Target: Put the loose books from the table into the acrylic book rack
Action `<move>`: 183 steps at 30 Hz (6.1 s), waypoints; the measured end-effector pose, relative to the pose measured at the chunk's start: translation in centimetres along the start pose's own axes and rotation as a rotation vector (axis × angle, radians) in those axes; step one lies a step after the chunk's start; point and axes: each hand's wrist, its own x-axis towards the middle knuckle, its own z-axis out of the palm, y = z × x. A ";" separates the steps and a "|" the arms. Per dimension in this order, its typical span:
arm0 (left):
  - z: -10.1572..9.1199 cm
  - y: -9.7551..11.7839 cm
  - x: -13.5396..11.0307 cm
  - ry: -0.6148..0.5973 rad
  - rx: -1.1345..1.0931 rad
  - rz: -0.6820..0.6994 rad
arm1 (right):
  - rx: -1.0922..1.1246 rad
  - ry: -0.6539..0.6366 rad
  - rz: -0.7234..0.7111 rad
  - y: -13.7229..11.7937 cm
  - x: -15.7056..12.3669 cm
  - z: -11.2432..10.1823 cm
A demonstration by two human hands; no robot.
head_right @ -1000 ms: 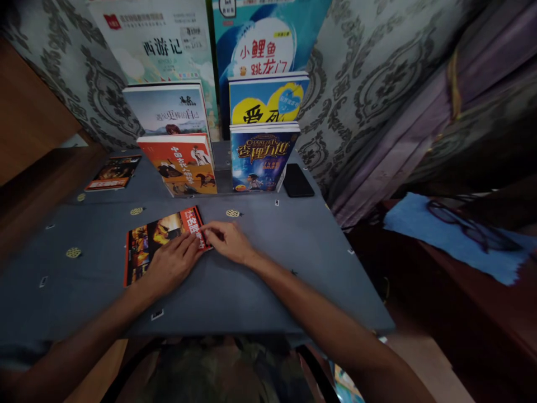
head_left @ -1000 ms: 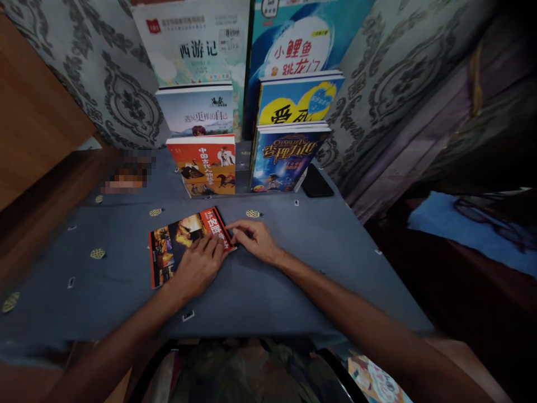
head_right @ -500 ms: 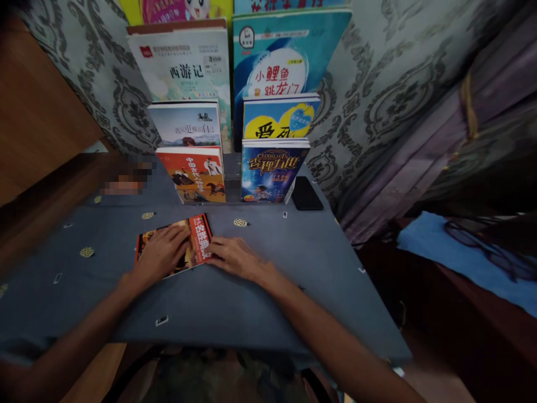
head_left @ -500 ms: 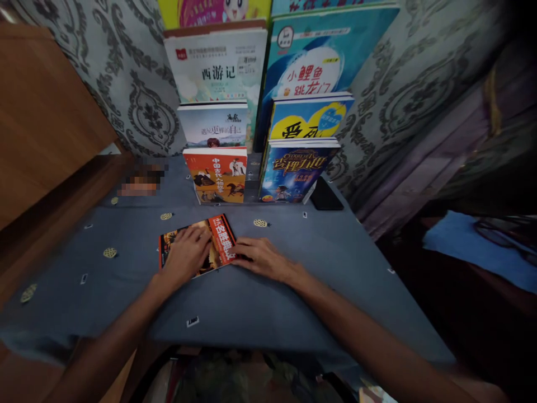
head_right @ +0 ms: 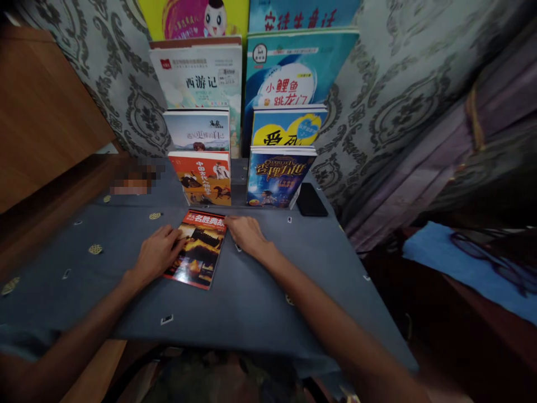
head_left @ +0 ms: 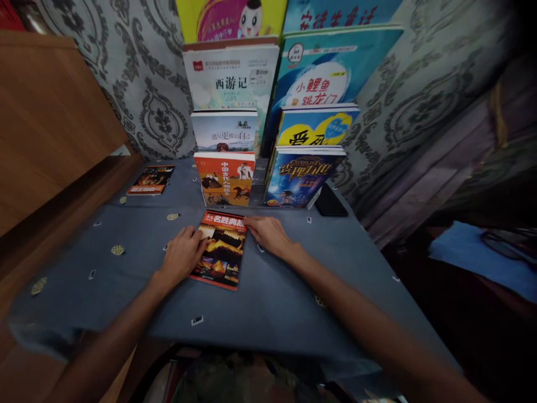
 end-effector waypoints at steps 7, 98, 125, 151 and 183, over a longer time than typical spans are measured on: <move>0.6 0.8 -0.3 0.052 0.004 0.013 | -0.125 -0.025 0.054 -0.8 2.6 -0.7; 1.8 -0.6 0.4 -0.210 -2.015 -0.538 | 0.395 0.201 -0.139 -2.3 -8.0 3.4; 1.7 0.4 0.2 -0.385 -2.111 -0.380 | 1.357 0.251 0.314 -2.1 -6.7 2.1; -9.4 0.7 1.6 0.068 -1.000 0.420 | 1.404 0.361 0.303 1.1 -4.1 -2.2; 0.2 4.7 -5.5 0.309 0.011 0.860 | 0.426 -0.100 -0.316 -3.4 -0.9 2.6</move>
